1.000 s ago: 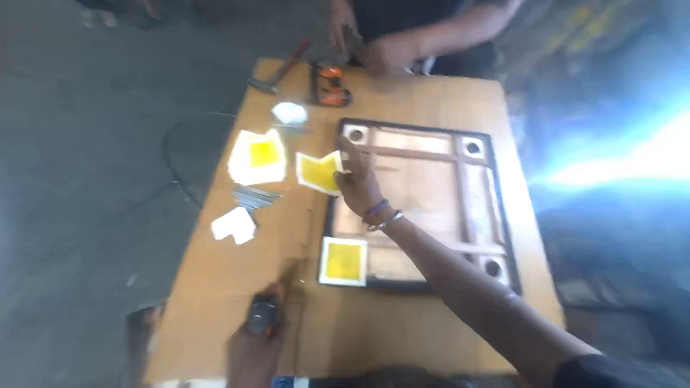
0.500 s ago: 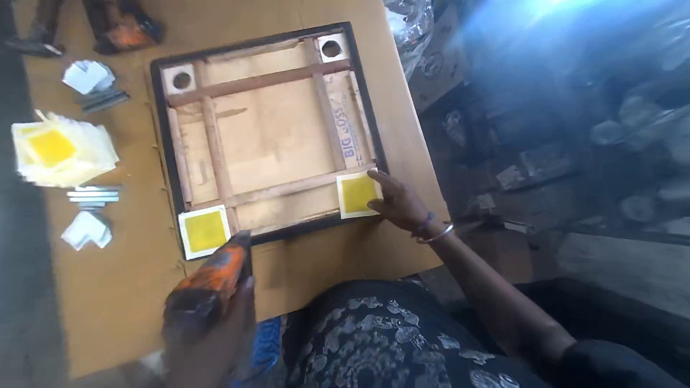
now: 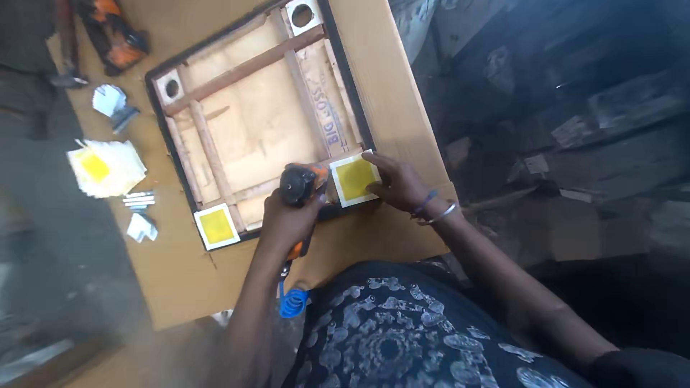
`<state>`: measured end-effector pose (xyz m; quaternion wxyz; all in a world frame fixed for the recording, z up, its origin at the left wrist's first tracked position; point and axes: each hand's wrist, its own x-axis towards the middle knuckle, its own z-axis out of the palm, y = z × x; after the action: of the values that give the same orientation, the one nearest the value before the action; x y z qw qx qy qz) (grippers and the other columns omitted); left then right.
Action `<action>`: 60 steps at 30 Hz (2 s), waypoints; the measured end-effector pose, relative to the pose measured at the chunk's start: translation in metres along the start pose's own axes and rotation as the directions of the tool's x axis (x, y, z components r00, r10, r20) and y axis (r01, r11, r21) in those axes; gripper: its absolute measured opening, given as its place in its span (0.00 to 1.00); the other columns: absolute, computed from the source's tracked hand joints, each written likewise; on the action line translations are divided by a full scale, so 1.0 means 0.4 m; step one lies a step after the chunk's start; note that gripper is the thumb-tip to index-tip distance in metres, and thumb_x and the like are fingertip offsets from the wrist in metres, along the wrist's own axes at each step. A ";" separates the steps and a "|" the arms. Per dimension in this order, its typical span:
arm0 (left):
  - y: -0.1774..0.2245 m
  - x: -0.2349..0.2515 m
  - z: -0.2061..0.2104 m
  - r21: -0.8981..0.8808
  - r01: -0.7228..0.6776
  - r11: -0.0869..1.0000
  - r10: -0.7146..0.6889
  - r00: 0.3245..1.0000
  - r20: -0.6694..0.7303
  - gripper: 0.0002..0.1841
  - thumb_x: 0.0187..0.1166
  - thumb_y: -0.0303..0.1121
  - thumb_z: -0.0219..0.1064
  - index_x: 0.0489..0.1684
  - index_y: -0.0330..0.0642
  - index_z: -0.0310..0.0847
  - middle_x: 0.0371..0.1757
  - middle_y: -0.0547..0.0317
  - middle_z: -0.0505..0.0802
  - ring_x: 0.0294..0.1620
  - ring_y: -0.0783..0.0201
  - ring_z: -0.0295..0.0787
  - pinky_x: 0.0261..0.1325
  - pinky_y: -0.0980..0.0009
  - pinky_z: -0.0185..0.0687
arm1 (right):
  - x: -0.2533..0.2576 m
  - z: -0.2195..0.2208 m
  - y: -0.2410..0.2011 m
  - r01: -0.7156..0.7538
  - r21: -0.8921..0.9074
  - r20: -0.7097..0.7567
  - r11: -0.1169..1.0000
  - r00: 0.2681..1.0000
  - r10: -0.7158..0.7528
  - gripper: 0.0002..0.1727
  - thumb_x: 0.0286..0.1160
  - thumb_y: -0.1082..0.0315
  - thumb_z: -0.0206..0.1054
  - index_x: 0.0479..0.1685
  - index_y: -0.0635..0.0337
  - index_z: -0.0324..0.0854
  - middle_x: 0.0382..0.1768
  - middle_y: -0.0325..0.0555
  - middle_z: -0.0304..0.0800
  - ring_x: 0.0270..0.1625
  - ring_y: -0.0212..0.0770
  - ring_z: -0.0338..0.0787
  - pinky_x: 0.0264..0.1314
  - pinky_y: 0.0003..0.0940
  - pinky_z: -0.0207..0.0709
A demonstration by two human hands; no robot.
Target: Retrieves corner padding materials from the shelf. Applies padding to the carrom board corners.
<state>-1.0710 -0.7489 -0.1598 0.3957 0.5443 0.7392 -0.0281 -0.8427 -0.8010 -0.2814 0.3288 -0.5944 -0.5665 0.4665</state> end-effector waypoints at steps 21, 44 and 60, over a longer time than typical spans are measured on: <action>-0.026 -0.111 0.048 0.099 0.018 0.995 -0.020 1.000 0.018 0.20 0.71 0.43 0.82 0.54 0.43 0.86 0.41 0.53 0.94 0.39 0.57 0.93 0.47 0.49 0.90 | -0.003 0.014 0.018 0.056 -0.049 -0.041 0.997 0.997 -0.058 0.38 0.62 0.77 0.77 0.80 0.62 0.76 0.79 0.60 0.79 0.64 0.55 0.92 0.66 0.52 0.85; -0.070 -0.154 0.118 0.068 -0.034 0.997 0.033 0.999 0.026 0.14 0.74 0.41 0.79 0.45 0.41 0.88 0.36 0.53 0.93 0.37 0.58 0.92 0.45 0.51 0.88 | -0.016 0.009 0.016 0.062 -0.031 -0.112 0.998 0.992 -0.065 0.38 0.62 0.74 0.79 0.80 0.63 0.76 0.73 0.62 0.83 0.51 0.51 0.95 0.56 0.47 0.89; 0.184 -0.019 0.148 0.202 -0.178 0.963 0.168 0.983 0.069 0.22 0.71 0.45 0.81 0.55 0.38 0.86 0.50 0.47 0.93 0.54 0.52 0.91 0.60 0.46 0.84 | -0.150 0.039 0.091 -0.328 0.262 -0.305 0.908 0.864 0.400 0.34 0.59 0.55 0.86 0.63 0.65 0.81 0.40 0.47 0.92 0.36 0.41 0.90 0.43 0.43 0.87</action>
<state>-0.9765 -0.7528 -0.1670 0.3564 0.6441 0.6716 -0.0840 -0.8390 -0.8673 -0.3093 0.3887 -0.7282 -0.3255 0.4612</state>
